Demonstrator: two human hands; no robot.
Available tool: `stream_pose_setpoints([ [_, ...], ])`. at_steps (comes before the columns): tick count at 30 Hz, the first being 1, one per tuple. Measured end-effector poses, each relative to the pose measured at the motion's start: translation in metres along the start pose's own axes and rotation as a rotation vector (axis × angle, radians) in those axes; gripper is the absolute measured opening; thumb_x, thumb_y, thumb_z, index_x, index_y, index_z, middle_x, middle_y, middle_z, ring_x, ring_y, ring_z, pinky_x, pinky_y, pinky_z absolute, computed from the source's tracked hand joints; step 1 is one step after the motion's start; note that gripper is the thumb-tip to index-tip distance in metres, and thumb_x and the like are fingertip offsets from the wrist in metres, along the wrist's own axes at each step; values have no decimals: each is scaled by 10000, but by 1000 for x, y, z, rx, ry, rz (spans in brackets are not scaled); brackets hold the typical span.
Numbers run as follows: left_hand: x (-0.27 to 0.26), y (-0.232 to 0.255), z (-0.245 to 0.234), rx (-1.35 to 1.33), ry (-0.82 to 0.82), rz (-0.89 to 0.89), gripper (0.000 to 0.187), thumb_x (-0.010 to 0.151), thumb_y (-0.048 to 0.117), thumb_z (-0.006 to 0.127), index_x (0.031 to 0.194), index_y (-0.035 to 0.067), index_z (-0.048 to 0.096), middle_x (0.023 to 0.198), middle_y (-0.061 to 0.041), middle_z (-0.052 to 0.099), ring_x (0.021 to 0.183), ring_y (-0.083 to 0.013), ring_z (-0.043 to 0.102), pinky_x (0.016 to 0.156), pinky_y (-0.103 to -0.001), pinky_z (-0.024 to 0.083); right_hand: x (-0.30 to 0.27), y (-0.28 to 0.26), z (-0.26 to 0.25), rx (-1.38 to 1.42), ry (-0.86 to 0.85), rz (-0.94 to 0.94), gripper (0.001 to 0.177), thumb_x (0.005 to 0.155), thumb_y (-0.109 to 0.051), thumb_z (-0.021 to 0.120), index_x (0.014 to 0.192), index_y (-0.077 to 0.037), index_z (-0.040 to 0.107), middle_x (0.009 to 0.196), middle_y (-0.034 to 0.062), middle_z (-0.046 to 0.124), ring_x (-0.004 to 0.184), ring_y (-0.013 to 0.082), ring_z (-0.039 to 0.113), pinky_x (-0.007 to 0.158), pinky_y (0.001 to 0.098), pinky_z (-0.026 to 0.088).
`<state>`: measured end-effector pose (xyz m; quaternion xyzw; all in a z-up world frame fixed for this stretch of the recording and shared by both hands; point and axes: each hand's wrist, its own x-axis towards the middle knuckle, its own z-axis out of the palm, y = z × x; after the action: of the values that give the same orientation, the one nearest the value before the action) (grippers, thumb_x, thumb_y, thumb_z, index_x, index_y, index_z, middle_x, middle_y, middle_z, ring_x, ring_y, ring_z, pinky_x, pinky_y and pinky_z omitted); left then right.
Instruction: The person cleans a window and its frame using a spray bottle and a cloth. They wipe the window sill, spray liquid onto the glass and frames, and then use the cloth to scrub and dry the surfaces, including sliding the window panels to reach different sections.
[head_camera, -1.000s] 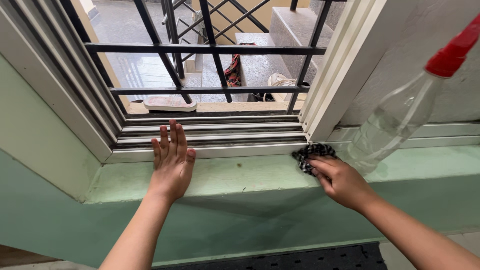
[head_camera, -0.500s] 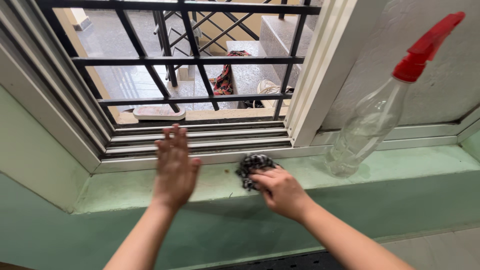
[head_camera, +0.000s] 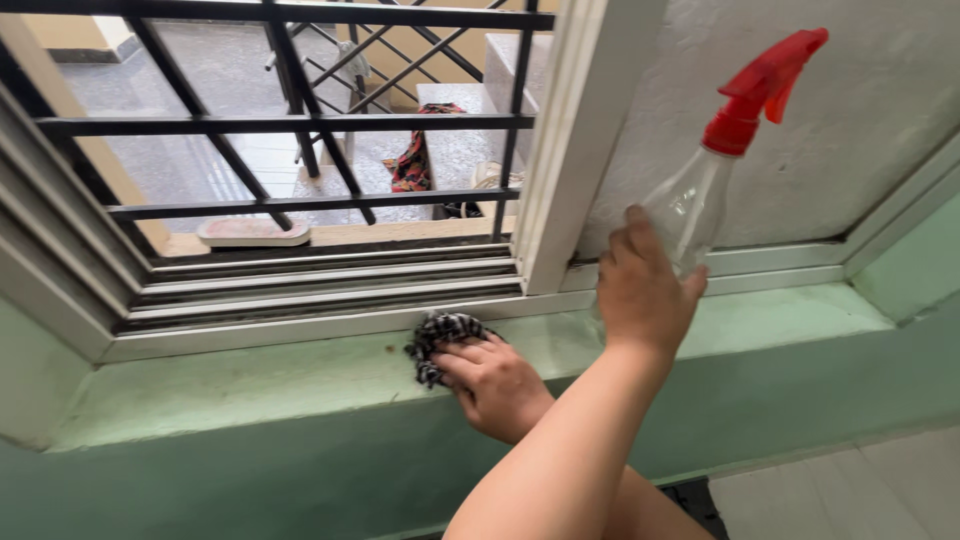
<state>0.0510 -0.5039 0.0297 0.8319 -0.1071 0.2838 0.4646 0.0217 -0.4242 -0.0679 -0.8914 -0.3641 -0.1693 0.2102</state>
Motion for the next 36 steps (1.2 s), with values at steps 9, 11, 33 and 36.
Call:
stream_pose_setpoints([
  [9,12,-42,-75,-18,83,107,1012,708,418,846,1449,-19,311,1222,-275,596,1063,-426,659,849,-496,587,-22,42,2,-114,27,-76,401,885,-229,666,1261,-92,690,1246,140,717,1187,327,632,1056,516,403],
  [11,18,-48,-104,-12,143,131,1000,717,402,856,1443,-14,310,1222,-284,598,1068,-452,653,863,-520,570,-36,56,-13,-139,-105,50,407,874,-208,664,1258,-74,686,1214,138,716,1207,318,630,1067,473,438],
  [33,10,-63,-71,-91,-24,205,1020,694,419,881,1440,-50,367,1192,-259,641,1039,-393,696,847,-464,590,-189,262,-164,-292,220,545,287,967,-257,623,1167,-100,756,1220,104,736,1122,312,678,961,408,531],
  [36,10,-63,-59,-35,36,192,1039,690,426,890,1436,-56,350,1207,-290,632,1037,-424,697,807,-474,595,-211,295,-173,-302,327,619,294,964,-275,626,1173,-120,762,1197,112,744,1103,315,694,956,406,543],
])
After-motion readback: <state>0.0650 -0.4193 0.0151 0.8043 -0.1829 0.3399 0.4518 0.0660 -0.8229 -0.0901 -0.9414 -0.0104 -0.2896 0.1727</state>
